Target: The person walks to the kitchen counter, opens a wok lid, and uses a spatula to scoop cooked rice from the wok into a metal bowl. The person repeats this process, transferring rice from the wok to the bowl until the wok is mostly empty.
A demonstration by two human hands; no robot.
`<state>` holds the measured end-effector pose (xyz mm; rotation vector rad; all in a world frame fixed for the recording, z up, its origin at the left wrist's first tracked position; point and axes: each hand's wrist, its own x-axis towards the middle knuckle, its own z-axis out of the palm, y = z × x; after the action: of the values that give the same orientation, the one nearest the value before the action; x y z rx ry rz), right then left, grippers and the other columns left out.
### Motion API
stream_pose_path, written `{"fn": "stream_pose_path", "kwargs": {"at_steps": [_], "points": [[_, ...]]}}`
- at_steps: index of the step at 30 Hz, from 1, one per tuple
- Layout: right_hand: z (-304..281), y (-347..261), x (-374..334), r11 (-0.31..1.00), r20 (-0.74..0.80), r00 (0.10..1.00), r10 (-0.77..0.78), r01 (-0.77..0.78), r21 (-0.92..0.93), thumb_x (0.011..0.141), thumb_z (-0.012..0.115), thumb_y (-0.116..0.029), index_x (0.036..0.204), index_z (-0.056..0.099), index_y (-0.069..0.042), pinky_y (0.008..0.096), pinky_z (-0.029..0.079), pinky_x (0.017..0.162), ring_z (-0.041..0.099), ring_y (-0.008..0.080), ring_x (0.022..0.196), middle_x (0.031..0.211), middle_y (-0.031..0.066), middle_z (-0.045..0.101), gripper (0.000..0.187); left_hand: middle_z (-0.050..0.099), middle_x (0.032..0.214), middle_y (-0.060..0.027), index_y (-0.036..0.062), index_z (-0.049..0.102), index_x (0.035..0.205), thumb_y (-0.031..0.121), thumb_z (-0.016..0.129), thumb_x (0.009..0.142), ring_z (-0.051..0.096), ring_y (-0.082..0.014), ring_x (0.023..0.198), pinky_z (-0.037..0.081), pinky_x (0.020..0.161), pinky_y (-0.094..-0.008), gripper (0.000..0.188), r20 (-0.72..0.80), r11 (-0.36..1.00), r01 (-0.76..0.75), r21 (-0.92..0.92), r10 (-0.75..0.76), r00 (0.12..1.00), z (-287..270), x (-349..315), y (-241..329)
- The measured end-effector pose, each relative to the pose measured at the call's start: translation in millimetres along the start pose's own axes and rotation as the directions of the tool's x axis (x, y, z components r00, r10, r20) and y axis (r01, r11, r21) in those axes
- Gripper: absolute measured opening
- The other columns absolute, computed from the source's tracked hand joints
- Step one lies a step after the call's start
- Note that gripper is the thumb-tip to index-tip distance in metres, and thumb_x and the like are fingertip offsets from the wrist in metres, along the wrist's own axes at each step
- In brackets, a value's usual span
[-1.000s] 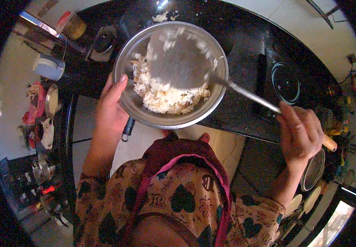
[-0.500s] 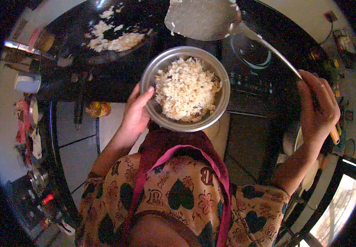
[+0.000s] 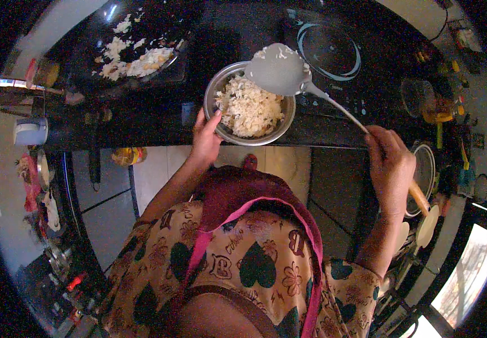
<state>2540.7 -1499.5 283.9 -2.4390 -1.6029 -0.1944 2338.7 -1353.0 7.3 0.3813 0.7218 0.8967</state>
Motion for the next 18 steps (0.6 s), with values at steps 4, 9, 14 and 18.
{"fn": "stream_pose_path", "kwargs": {"at_steps": [4,9,14,18], "points": [[-2,-6,-13,0.996,-0.02,1.0,-0.009,0.007,-0.089,0.083,0.064,-0.011,0.09,0.065,-0.008,0.0333,0.046,0.053,0.061,0.0269,0.063,0.077,0.0093,0.061,0.008,0.056,0.117,-0.0039,0.0133,0.045,0.127,0.016,0.06,0.089,0.058,-0.0152,0.099,0.054,0.073,-0.0305,0.041,-0.013,1.0,-0.005,0.027,0.005,1.0,6,-16,5],[28,-2,-29,0.989,-0.064,0.997,-0.043,0.033,-0.141,0.083,0.063,-0.013,0.091,0.065,-0.009,0.0349,0.048,0.055,0.061,0.0283,0.065,0.077,0.0083,0.061,0.01,0.056,0.114,-0.007,0.0136,0.026,0.139,0.023,0.06,0.09,0.059,-0.0165,0.093,0.053,0.072,-0.0329,0.06,0.102,0.987,0.111,0.114,-0.123,0.987,0,-34,7],[29,-6,-18,0.989,-0.055,0.994,0.091,-0.083,0.119,0.082,0.063,-0.005,0.092,0.065,0.0,0.0294,0.048,0.066,0.062,0.0234,0.071,0.08,0.0125,0.062,0.011,0.056,0.103,-0.0073,0.0113,0.038,0.135,0.028,0.053,0.094,0.057,-0.0175,0.088,0.051,0.075,-0.0335,0.047,0.173,0.939,0.315,0.141,-0.336,0.926,-55,-43,36],[23,-42,21,0.982,-0.078,0.997,0.021,-0.006,0.187,0.085,0.06,-0.005,0.095,0.064,0.001,0.0286,0.047,0.072,0.061,0.0185,0.078,0.085,0.0114,0.065,0.013,0.055,0.095,-0.0059,0.0104,0.049,0.121,0.051,0.043,0.092,0.055,-0.0213,0.084,0.047,0.076,-0.0386,0.05,0.229,0.966,0.258,-0.031,-0.244,0.942,-123,-68,91]]}}
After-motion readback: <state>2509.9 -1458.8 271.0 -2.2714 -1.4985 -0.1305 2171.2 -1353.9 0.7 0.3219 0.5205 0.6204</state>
